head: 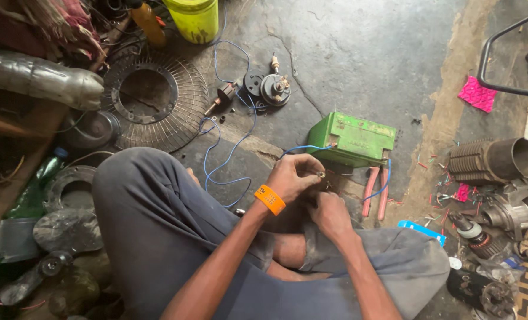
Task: The person sits on the floor and repeatedly strips the insulation from the ends of blue and red wires using a small tool. They then insert the exposed wire ends into small cylindrical connectors and twist them to secure the connection. The person handles several wires and connectors one by one.
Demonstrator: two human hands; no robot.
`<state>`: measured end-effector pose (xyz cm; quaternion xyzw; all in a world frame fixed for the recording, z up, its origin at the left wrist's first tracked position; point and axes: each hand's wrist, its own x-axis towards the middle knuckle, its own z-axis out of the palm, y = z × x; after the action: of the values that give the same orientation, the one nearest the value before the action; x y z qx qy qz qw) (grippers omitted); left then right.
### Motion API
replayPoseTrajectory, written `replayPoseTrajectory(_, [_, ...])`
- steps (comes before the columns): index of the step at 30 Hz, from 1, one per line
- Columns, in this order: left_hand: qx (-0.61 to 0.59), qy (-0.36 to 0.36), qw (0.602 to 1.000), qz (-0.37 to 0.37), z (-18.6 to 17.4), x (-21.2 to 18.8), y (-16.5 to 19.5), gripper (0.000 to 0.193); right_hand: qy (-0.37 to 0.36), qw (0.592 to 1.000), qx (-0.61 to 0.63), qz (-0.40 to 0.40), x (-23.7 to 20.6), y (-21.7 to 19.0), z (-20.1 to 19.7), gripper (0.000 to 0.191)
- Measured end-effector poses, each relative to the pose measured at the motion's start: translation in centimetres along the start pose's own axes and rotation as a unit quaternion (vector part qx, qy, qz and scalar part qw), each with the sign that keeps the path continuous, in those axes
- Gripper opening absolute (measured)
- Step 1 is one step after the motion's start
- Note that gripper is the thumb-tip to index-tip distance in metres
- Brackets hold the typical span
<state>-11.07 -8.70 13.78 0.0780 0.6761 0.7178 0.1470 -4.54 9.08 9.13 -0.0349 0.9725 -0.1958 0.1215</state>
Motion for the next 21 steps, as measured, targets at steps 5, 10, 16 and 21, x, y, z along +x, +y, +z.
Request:
replayPoseTrajectory(5, [-0.007,-0.005,1.0,0.006,-0.1,-0.3,0.8,0.016,-0.041,0.998,0.042,-0.009,0.0,-0.6,-1.7,0.02])
replayPoseTrajectory(10, [0.016,0.035,0.999,-0.003,-0.2,-0.1,0.2,0.014,0.055,0.969,0.241,-0.007,-0.4,0.8,-4.8,0.021])
replayPoseTrajectory(16, [0.135,0.082,0.987,0.007,-0.1,-0.2,-1.4,0.017,0.063,0.917,0.377,0.116,-0.4,1.4,-6.6,0.022])
replayPoseTrajectory(21, [0.164,0.068,0.984,0.006,1.0,-0.7,-1.7,0.011,0.107,0.884,0.454,0.011,-0.6,0.7,-6.6,0.027])
